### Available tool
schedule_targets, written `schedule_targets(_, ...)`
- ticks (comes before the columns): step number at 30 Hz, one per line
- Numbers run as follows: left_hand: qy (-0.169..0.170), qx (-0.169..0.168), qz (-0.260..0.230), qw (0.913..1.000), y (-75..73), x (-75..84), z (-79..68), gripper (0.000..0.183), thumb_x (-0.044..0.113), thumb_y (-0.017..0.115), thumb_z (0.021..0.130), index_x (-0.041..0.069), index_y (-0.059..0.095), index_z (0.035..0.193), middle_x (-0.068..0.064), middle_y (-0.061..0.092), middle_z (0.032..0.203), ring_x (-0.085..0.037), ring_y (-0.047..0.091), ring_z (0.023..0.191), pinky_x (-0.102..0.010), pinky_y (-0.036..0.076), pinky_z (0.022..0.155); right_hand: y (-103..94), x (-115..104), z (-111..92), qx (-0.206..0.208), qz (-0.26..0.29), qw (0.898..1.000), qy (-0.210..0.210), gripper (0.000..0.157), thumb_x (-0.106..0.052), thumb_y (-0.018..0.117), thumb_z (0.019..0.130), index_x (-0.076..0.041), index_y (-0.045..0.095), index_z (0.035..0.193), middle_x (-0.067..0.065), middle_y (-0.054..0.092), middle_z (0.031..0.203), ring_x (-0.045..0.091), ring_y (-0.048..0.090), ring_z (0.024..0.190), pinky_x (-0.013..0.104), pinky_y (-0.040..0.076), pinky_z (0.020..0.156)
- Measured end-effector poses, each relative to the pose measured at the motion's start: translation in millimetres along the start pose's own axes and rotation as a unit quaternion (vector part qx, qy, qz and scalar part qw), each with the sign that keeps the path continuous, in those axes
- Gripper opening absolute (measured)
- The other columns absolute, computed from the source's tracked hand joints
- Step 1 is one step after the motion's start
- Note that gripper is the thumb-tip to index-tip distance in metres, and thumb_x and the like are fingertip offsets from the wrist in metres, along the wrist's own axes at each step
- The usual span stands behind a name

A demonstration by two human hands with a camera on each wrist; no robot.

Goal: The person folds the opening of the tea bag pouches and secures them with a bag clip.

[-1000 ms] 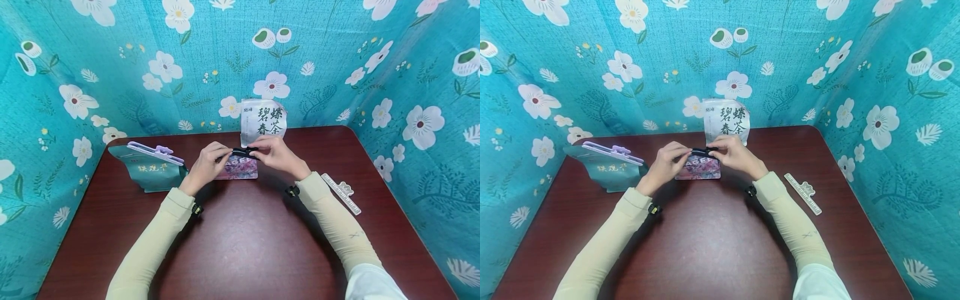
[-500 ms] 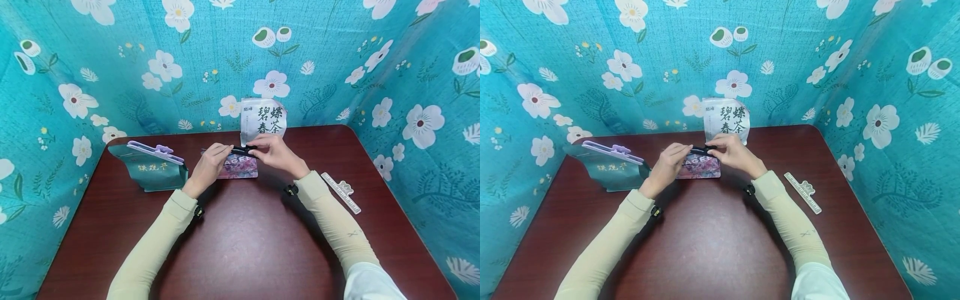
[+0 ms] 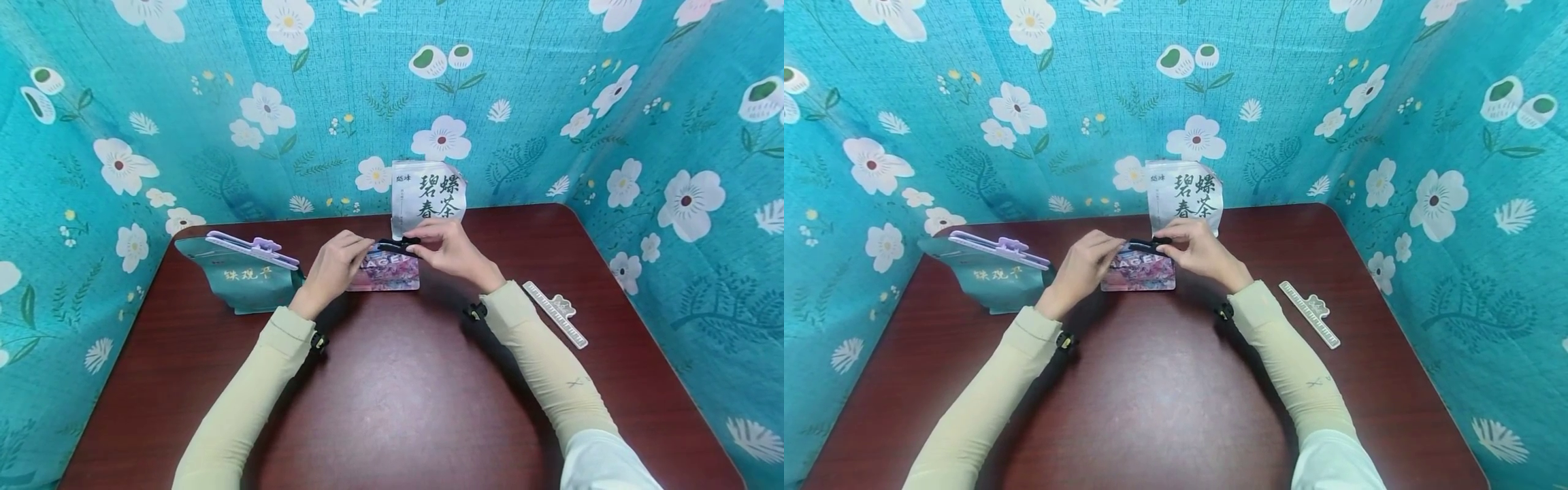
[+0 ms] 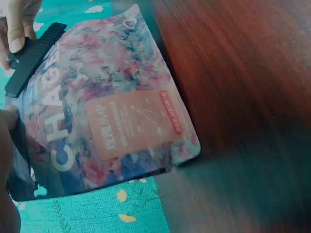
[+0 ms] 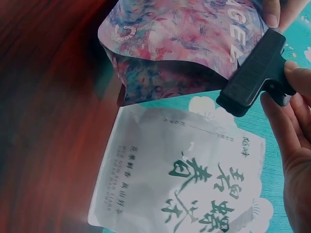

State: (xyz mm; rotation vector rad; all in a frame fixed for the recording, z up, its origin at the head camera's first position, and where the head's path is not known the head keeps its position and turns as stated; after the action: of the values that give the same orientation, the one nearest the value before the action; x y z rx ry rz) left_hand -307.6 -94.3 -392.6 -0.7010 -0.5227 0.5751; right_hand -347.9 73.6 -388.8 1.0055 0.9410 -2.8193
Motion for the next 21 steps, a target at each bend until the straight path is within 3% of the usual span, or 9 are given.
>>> schedule_targets(4, -0.001, -0.013, -0.008, 0.9999, 4.0, 1.1, -1.3, 0.019, 0.001, 0.065, 0.098, 0.0, 0.077, 0.113, -0.011, 0.076, 0.101, -0.021, 0.065, 0.09, -0.035, 0.057, 0.08, 3.1, 4, -3, 0.007, 0.023, 1.0, 0.007, 0.024, 0.004, 0.08, 0.084, 0.001, 0.078, 0.108, 0.009, 0.073, 0.095, 0.021, 0.07, 0.089, 0.033, 0.06, 0.08)
schedule_targets(13, -0.008, -0.027, -0.003, 0.9996, 8.6, 1.4, -2.1, 0.023, 0.0, 0.067, 0.096, 0.002, 0.076, 0.117, -0.011, 0.077, 0.101, -0.02, 0.065, 0.09, -0.034, 0.058, 0.083, 4.8, 3, -4, 0.013, 0.022, 0.999, 0.027, 0.024, 0.012, 0.077, 0.082, 0.006, 0.077, 0.106, 0.016, 0.073, 0.095, 0.026, 0.07, 0.088, 0.033, 0.06, 0.079)
schedule_targets(21, -0.009, -0.048, -0.005, 0.9988, 12.3, 2.2, -0.8, 0.027, -0.001, 0.065, 0.097, 0.001, 0.073, 0.123, -0.013, 0.076, 0.107, -0.022, 0.065, 0.094, -0.034, 0.057, 0.085, 0.1, -16, 0, 0.014, 0.032, 0.999, 0.041, 0.022, 0.015, 0.074, 0.083, 0.012, 0.074, 0.105, 0.021, 0.071, 0.094, 0.029, 0.07, 0.088, 0.037, 0.06, 0.08)
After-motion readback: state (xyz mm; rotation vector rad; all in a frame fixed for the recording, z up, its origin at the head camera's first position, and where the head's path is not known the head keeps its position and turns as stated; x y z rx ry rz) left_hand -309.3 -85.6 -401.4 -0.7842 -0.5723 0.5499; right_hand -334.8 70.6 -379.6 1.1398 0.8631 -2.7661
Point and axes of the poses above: each hand's wrist, its own z-axis towards the middle knuckle, its own y-axis out of the palm, x = y × z, the point moved 10 cm from there along z, towards the middle knuckle
